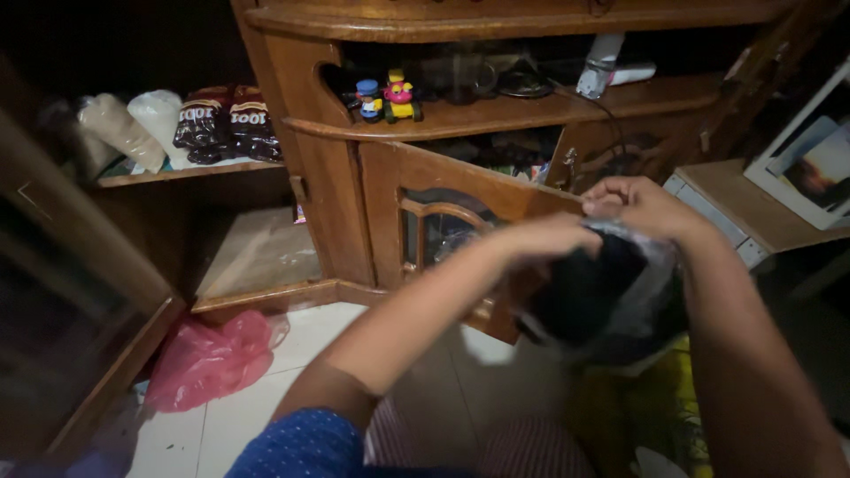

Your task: The person organizes food items by placing instant noodle packets from a plastic bag into a wooden cabinet shelf.

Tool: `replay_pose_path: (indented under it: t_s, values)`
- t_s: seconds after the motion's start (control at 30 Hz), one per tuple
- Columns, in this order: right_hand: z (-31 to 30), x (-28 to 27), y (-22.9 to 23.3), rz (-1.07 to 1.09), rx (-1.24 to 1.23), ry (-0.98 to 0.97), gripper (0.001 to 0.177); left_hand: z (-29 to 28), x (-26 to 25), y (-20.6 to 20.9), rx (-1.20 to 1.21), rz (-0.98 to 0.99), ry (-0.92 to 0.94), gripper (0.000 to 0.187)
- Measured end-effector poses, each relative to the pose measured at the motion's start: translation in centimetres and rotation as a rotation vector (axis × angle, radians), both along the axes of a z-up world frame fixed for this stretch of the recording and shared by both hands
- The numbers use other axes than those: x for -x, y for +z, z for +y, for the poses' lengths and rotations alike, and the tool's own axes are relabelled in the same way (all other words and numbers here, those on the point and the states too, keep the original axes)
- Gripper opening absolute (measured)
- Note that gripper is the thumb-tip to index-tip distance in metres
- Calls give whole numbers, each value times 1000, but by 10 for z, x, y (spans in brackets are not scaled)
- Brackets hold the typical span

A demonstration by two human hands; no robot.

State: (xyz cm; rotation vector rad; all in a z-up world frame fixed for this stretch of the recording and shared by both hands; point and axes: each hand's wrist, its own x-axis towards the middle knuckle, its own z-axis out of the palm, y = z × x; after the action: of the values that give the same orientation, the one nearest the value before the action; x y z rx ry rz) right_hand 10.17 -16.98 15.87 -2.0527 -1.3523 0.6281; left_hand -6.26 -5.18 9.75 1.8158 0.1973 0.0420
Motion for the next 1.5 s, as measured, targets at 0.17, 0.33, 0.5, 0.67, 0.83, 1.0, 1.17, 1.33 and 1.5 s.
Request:
replay_pose_path:
  t_s: [0.17,0.33,0.5,0.67,0.83,1.0,1.17,1.33,1.5]
  values:
    - [-10,8,8,-3,95,-171,37,66,69,98,-81,59,56,28]
    - [-10,6,-13,-133,49,-176,33,98,77,145,457,-222,277,28]
    - [-11,11,-9,67,12,-66,26,69,32,117,308,-386,552,35]
    - [-24,37,1,157,-75,105,31,55,10,78,294,-616,616,41]
    - [-57,83,42,-65,242,120,41,35,29,94,513,-453,716,51]
    - [-89,98,85,-262,-263,-264,32,26,33,92,465,-470,740,59]
    - [-60,96,94,-619,-705,-63,43,22,24,92,398,-322,721,55]
    - [-22,86,84,-663,-534,-18,65,29,-17,82,460,-471,623,46]
    - [-11,81,72,-466,-214,-10,86,50,-48,56,368,-371,720,43]
